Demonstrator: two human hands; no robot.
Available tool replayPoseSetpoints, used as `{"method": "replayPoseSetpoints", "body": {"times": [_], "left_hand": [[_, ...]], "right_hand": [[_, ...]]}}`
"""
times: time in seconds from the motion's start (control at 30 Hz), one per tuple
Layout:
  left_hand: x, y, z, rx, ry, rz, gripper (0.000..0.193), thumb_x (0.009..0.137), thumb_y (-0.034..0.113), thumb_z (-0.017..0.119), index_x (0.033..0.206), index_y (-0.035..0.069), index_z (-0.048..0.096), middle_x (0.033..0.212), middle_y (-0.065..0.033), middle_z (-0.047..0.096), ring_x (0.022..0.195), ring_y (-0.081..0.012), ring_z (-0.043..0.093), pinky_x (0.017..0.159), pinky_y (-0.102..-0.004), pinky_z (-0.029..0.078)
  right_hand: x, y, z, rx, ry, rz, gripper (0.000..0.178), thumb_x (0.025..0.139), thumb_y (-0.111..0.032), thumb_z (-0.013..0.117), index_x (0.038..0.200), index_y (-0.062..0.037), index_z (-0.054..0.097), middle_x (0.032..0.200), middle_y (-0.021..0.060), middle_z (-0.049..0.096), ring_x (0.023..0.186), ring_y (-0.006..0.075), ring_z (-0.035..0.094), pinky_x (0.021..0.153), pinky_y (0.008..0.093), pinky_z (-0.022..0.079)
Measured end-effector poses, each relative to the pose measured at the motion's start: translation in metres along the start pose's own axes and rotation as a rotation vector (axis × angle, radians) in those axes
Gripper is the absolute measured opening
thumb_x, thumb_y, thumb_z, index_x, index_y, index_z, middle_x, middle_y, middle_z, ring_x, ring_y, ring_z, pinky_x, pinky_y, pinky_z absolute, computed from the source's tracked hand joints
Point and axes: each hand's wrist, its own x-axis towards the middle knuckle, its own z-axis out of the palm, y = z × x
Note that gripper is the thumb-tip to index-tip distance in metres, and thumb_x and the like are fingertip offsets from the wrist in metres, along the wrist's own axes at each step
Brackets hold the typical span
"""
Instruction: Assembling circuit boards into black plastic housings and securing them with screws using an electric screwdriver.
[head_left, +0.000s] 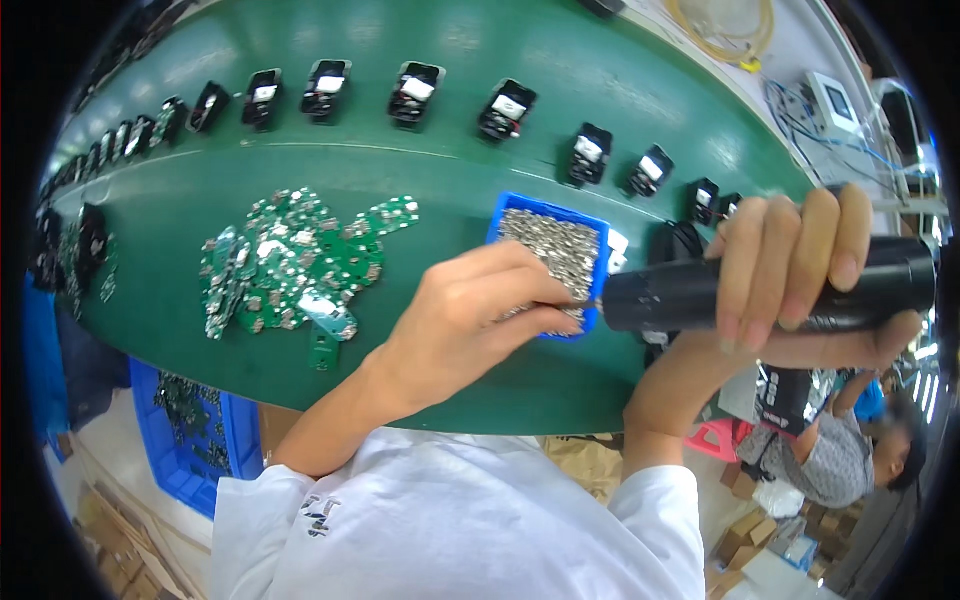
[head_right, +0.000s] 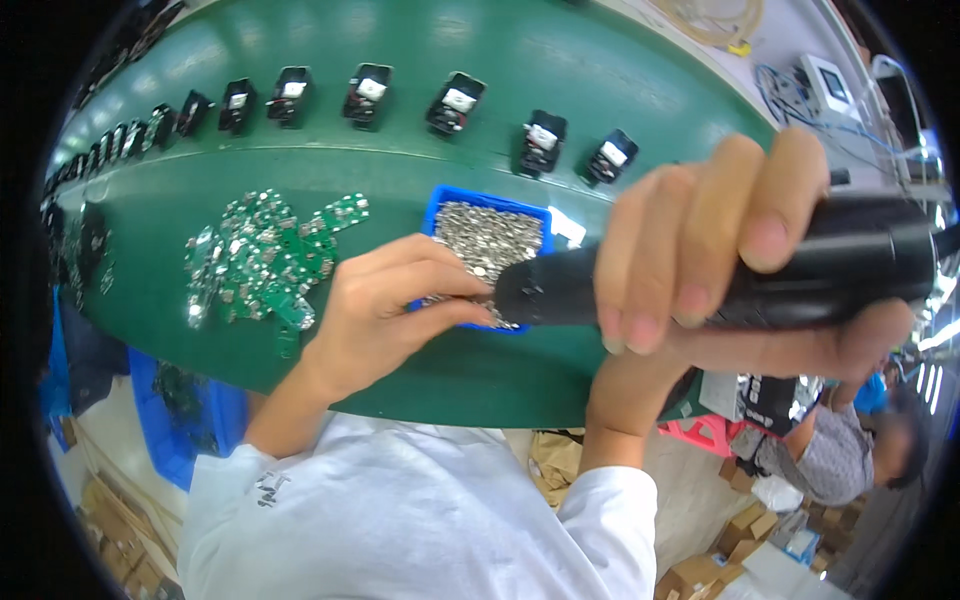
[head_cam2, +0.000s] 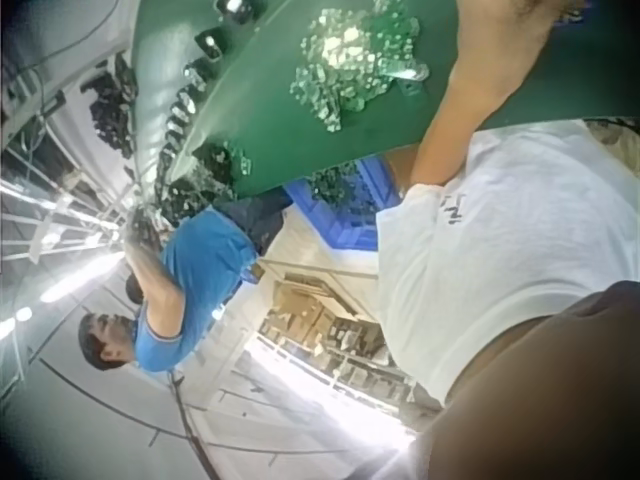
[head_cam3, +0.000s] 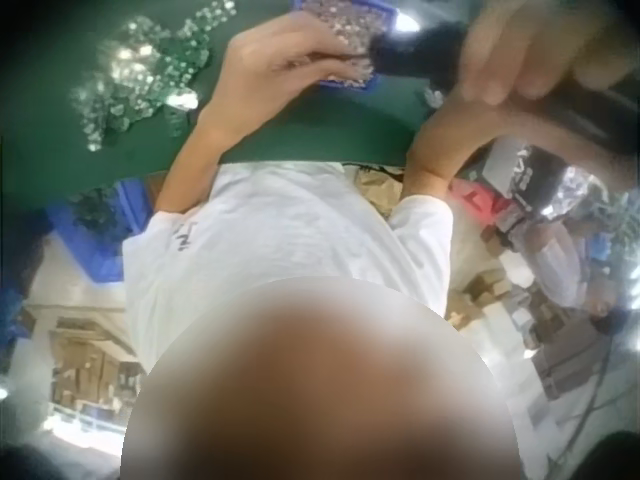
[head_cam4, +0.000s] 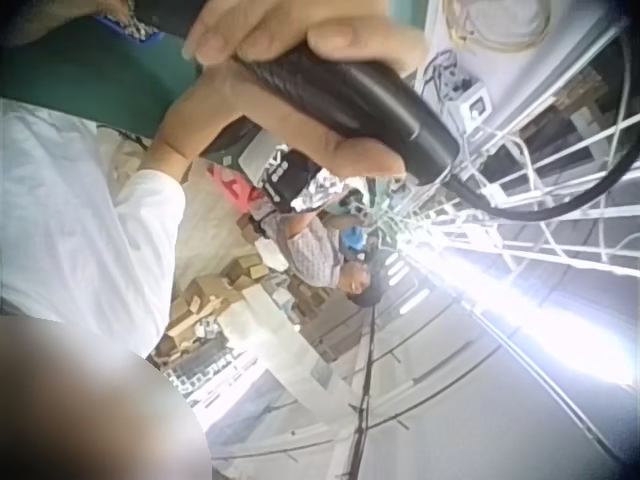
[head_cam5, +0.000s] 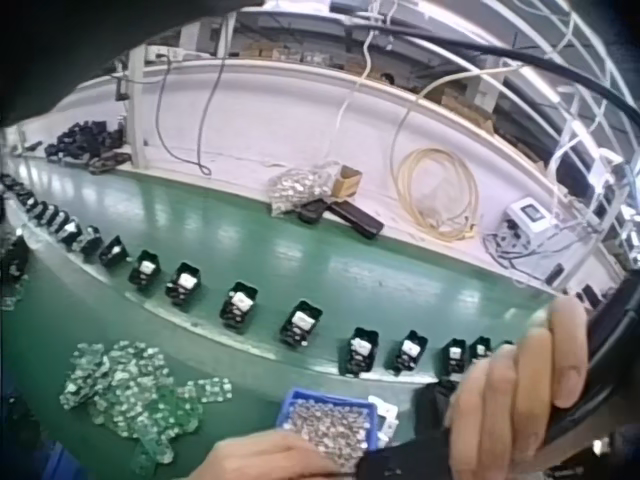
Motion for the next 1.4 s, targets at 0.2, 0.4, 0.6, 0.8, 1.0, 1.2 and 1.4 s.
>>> {"method": "replayPoseSetpoints", "body": {"times": [0.2,0.4,0.6,0.8,1.0,1.2,1.4], "left_hand": [[-0.005,-0.003,-0.007,-0.139,-0.124,-0.078,0.020,0.074,-0.004,0.081,0.093,-0.001,0.074,0.090,-0.0061,0.069,0.076,-0.0168,0.061,0.066,-0.0279,0.049],[-0.013,-0.008,0.007,-0.051,0.071,0.112,0.022,0.074,-0.004,0.082,0.094,-0.002,0.074,0.091,-0.0067,0.070,0.077,-0.0176,0.062,0.071,-0.0291,0.052],[-0.020,-0.013,0.014,0.133,0.328,0.334,0.027,0.072,-0.004,0.083,0.098,-0.001,0.075,0.092,-0.0062,0.070,0.080,-0.0181,0.063,0.076,-0.0289,0.054],[-0.025,-0.025,0.001,0.131,0.307,0.417,0.041,0.069,0.007,0.089,0.107,0.001,0.075,0.100,-0.0059,0.068,0.089,-0.0196,0.064,0.081,-0.0304,0.055],[-0.029,-0.004,-0.042,0.468,0.289,0.195,0.065,0.060,0.034,0.094,0.115,0.005,0.073,0.114,-0.0059,0.061,0.100,-0.0226,0.061,0.089,-0.0360,0.052],[-0.043,-0.033,-0.169,1.249,0.334,-0.186,0.017,0.080,0.015,0.079,0.096,0.009,0.078,0.097,-0.0039,0.062,0.090,-0.0200,0.056,0.082,-0.0349,0.048],[-0.048,-0.048,-0.208,1.130,0.177,-0.493,0.014,0.086,0.012,0.074,0.098,0.005,0.076,0.095,-0.0048,0.063,0.088,-0.0180,0.057,0.079,-0.0319,0.049]], "right_hand": [[0.000,0.013,-0.012,0.188,-0.213,-0.029,0.056,0.100,-0.059,0.051,0.107,-0.0030,0.051,0.072,0.0086,0.054,0.054,0.0201,0.062,0.041,0.0283,0.056],[-0.008,0.006,-0.009,0.113,-0.024,-0.069,0.052,0.094,-0.056,0.053,0.102,-0.0042,0.051,0.071,0.0062,0.055,0.049,0.0184,0.059,0.040,0.0283,0.054],[-0.010,0.006,0.000,0.083,0.138,-0.104,0.043,0.086,-0.044,0.065,0.097,-0.0060,0.049,0.068,0.0037,0.055,0.042,0.0149,0.055,0.038,0.0270,0.053],[-0.011,0.018,0.013,0.099,0.278,-0.131,0.043,0.084,-0.045,0.066,0.094,-0.0067,0.050,0.067,0.0030,0.054,0.038,0.0144,0.051,0.036,0.0256,0.052],[-0.012,0.020,0.011,0.157,0.329,-0.124,0.043,0.082,-0.044,0.067,0.092,-0.0070,0.049,0.067,0.0023,0.053,0.037,0.0129,0.049,0.035,0.0235,0.050],[-0.012,0.002,0.015,0.036,0.303,-0.221,0.071,0.098,-0.072,0.039,0.101,-0.0028,0.054,0.068,0.0061,0.051,0.044,0.0179,0.055,0.035,0.0276,0.049],[-0.021,-0.005,0.009,-0.016,0.353,-0.233,0.055,0.088,-0.059,0.051,0.095,-0.0048,0.051,0.066,0.0038,0.052,0.038,0.0140,0.050,0.033,0.0248,0.048]]}}
